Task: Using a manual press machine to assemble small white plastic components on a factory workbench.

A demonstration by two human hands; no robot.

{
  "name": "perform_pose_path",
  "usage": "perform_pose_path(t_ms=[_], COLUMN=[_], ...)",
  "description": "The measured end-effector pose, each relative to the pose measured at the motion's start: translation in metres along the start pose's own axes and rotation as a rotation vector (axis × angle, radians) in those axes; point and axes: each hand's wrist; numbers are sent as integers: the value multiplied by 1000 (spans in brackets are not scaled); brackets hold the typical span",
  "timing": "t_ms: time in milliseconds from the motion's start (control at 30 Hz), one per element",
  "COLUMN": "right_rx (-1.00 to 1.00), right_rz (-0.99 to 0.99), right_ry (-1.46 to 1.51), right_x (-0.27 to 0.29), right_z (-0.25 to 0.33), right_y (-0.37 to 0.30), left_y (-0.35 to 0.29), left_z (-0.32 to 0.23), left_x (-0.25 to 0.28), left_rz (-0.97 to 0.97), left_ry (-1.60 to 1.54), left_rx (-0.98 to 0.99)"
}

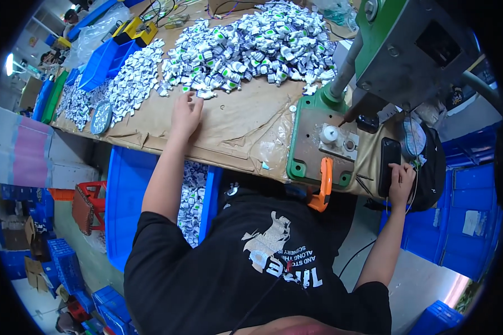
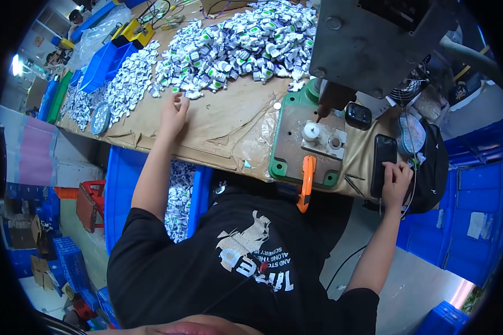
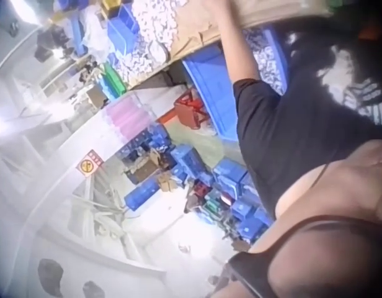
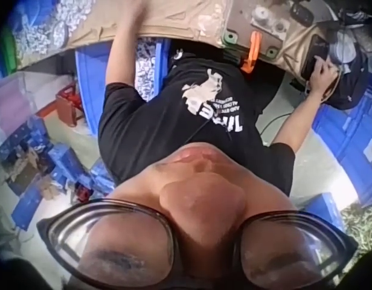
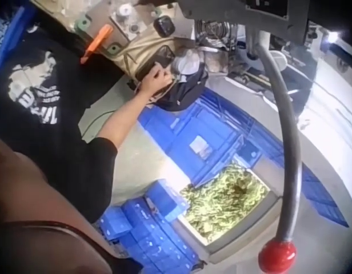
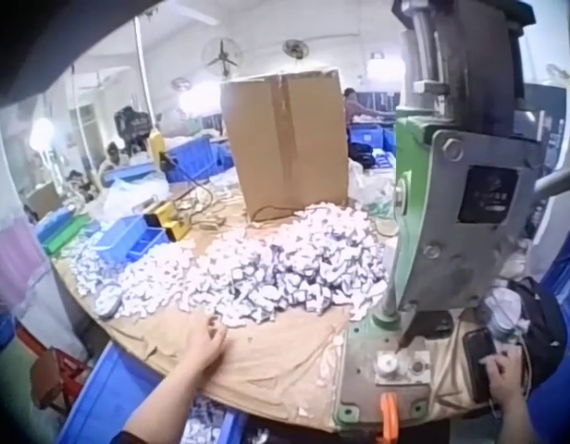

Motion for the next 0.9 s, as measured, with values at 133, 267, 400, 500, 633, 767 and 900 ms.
perform_pose_path(t_ms=[133, 267, 400, 500, 633, 767, 900], right_rx=[126, -123, -199, -240, -254, -305, -354], right_rz=[67, -80, -99, -117, -147, -138, -142], right_ry=[229, 444, 537, 545, 565, 543, 555], right_x=[8, 13, 9, 13, 7, 10, 8], right_z=[-13, -18, -13, -10, -16, -8, -5], right_y=[-5, -12, -5, -9, -7, -7, -9], left_y=[18, 16, 3, -26, -67, -85, -89], left_z=[16, 2, 5, -39, -136, -191, -230], left_x=[-25, -26, -32, -46, -62, -95, -101], left_rz=[-101, 67, 57, 156, 472, 705, 683], left_ry=[376, 123, -529, -877, -1143, -819, -626], left_rx=[-40, 27, 84, 294, 577, 202, -58])
Point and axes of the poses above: each hand's wrist, its own y-axis towards the middle knuckle, its own x-axis out of the back of the hand, z = x × y, and after that the axes turned 13 degrees about -z, right-handed
